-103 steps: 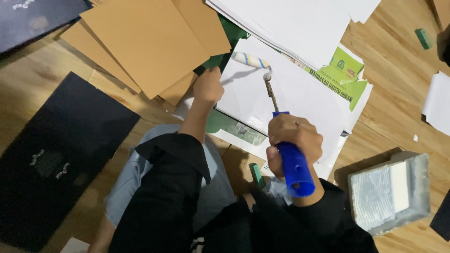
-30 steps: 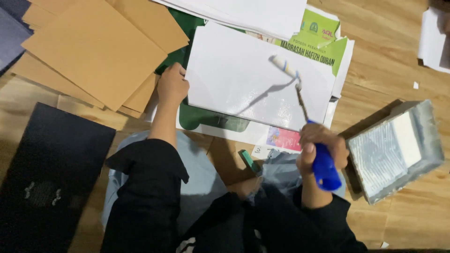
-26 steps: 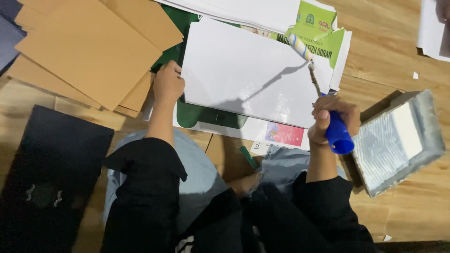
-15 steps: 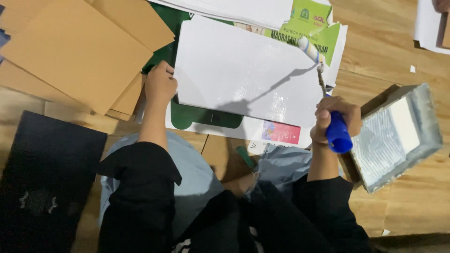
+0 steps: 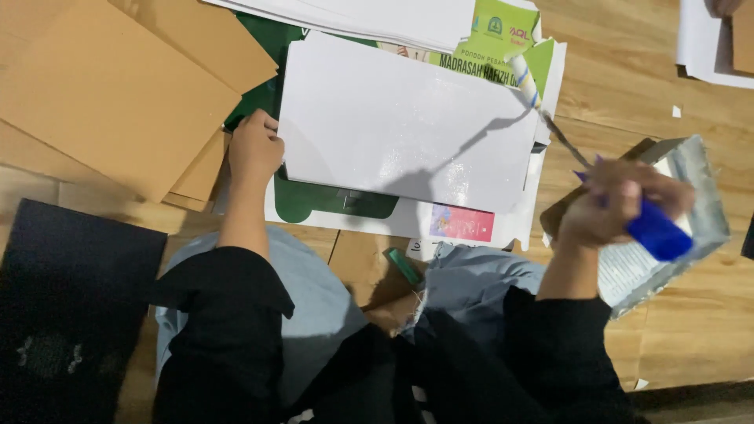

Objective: Applying glue to a large paper sheet with a roller and then precisely placing multiple cardboard panels onto the adhesive surface to assemble folders or book covers.

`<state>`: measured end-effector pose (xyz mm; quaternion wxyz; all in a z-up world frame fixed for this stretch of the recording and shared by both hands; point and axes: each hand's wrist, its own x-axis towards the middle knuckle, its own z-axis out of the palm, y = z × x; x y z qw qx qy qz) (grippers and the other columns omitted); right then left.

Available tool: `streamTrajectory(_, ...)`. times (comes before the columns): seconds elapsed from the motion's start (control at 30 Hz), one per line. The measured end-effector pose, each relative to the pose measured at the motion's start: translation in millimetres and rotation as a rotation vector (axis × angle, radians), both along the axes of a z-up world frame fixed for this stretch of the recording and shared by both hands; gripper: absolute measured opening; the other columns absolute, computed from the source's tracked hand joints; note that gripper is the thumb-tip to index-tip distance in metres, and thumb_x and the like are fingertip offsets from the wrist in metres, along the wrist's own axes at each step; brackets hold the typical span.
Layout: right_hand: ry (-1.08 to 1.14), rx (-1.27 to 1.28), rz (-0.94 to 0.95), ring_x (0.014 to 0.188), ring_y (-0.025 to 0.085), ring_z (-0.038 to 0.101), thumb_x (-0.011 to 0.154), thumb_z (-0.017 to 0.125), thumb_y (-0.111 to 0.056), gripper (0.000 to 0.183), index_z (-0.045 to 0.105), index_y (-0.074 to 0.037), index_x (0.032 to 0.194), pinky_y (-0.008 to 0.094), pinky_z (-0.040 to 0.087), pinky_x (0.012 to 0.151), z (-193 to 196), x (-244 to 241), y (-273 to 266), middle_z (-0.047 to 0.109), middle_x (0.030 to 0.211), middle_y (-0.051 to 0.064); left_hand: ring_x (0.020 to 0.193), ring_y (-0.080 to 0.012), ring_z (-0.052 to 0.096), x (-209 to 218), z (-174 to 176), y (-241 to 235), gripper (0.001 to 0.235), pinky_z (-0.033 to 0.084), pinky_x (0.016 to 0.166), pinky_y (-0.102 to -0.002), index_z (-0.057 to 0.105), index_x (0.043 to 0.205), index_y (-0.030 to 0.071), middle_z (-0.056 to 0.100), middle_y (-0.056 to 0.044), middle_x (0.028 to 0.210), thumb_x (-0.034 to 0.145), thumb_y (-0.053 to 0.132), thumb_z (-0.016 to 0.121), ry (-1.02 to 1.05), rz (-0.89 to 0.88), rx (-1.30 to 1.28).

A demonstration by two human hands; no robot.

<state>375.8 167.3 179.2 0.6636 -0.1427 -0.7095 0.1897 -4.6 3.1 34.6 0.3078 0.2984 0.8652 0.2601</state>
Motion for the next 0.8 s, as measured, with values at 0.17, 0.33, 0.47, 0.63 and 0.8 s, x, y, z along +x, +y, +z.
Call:
streamTrajectory(0.17,0.012,-0.335,-0.041,0.045,0.019,0.034,0.094,0.049,-0.029,0.035,0.037,-0.013,0.064,0.034,0.036,0.055,13,55,-29,0.031,0.051,0.003,0.084,-0.0285,0.058,1,-2,1,0.018,0.048,0.066,-0.041,0.057,0.095,0.009,0.059,-0.009,0.101,0.082,-0.001,0.050,-0.002,-0.005,-0.018)
streamTrajectory(0.33,0.007,-0.089,0.038,0.033,0.012,0.030,0.085,0.050,-0.004,0.017,0.036,-0.010,0.079,0.030,0.018,0.032,-2,23,-31,0.031,0.044,-0.001,0.085,-0.0245,0.058,-2,-10,2,0.020,0.048,0.063,-0.041,0.057,0.096,0.011,0.058,-0.005,0.097,0.080,0.000,0.050,0.028,-0.005,-0.022)
streamTrajectory(0.47,-0.010,-0.192,-0.011,0.037,0.017,0.030,0.090,0.058,-0.017,0.021,0.039,-0.009,0.088,0.033,0.023,0.037,11,27,-3,0.034,0.050,0.003,0.083,-0.0248,0.059,-5,-20,2,0.020,0.047,0.061,-0.041,0.057,0.092,0.010,0.060,-0.006,0.094,0.077,-0.001,0.050,0.078,-0.003,0.070)
streamTrajectory(0.63,-0.019,-0.303,0.165,0.042,0.013,0.036,0.090,0.049,-0.012,0.010,0.040,-0.015,0.092,0.029,0.032,0.042,19,55,-20,0.035,0.053,0.001,0.083,-0.0269,0.060,1,-6,0,0.021,0.048,0.062,-0.043,0.058,0.095,0.010,0.061,-0.007,0.095,0.079,-0.001,0.049,0.050,0.007,0.006)
streamTrajectory(0.8,0.000,-0.203,-0.005,0.037,0.015,0.032,0.089,0.052,-0.015,0.015,0.040,-0.008,0.087,0.030,0.025,0.038,2,27,-12,0.034,0.049,0.003,0.089,-0.0322,0.060,2,-13,-2,0.019,0.050,0.069,-0.046,0.059,0.097,0.009,0.061,-0.010,0.095,0.081,0.001,0.051,0.083,-0.023,0.032)
